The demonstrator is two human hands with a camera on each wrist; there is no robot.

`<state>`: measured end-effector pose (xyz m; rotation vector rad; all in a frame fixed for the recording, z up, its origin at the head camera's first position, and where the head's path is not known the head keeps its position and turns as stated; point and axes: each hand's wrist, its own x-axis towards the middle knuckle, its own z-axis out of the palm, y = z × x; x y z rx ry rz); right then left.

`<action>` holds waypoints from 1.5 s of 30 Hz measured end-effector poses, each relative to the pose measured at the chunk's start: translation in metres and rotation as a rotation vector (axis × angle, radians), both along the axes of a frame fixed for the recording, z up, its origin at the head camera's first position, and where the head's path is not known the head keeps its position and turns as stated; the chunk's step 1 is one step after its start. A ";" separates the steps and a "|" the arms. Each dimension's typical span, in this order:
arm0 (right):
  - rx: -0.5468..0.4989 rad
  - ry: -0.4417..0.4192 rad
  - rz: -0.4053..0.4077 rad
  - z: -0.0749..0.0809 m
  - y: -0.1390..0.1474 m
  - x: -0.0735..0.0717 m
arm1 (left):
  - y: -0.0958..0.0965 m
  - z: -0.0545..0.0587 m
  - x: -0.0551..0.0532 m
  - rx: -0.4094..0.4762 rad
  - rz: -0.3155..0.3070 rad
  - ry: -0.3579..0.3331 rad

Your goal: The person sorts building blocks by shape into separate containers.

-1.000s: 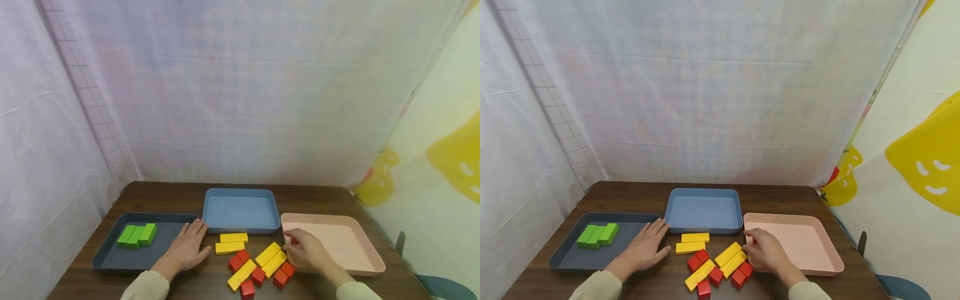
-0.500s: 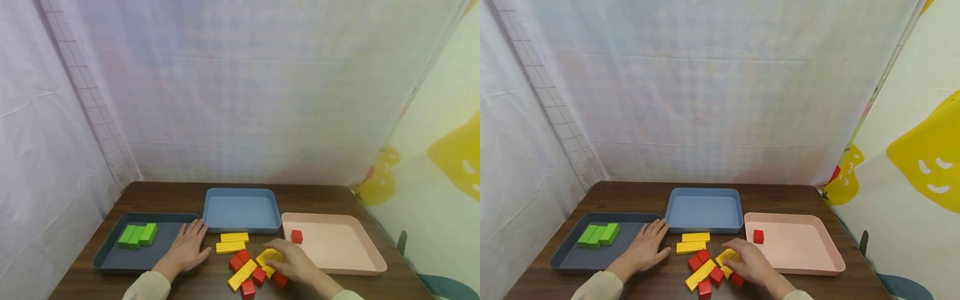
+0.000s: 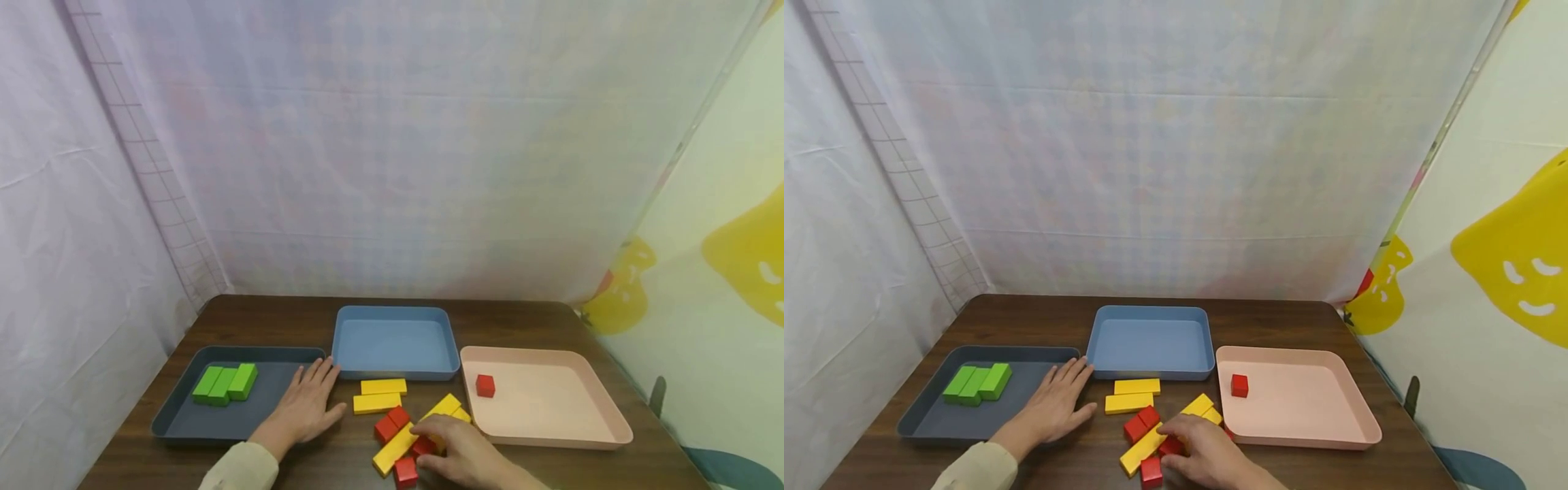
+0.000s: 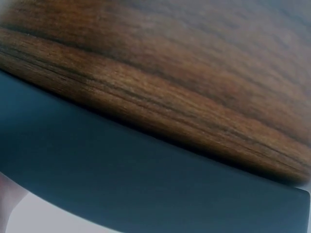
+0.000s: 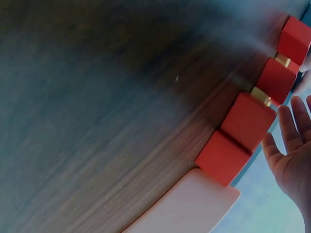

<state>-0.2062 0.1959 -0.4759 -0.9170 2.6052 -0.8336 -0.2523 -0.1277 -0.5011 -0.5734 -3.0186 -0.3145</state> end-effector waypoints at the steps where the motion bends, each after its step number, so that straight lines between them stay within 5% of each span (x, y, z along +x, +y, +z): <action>1: 0.001 -0.023 -0.003 0.000 -0.001 0.001 | 0.000 0.000 0.000 0.003 0.001 -0.005; 5: 0.001 -0.050 0.012 -0.001 -0.004 0.002 | 0.000 -0.002 -0.001 0.026 0.013 -0.030; 13: 0.060 0.050 0.075 -0.003 -0.007 0.003 | -0.001 -0.005 -0.002 0.056 0.028 -0.044; 23: 0.096 0.021 0.091 -0.005 -0.012 0.003 | -0.001 -0.003 -0.001 0.062 0.014 -0.049; 33: 0.198 0.245 0.244 -0.009 -0.014 0.002 | 0.000 -0.002 -0.001 0.048 0.032 -0.062; 45: 0.160 0.147 0.184 -0.006 -0.015 0.003 | 0.001 0.001 0.001 0.056 0.028 -0.067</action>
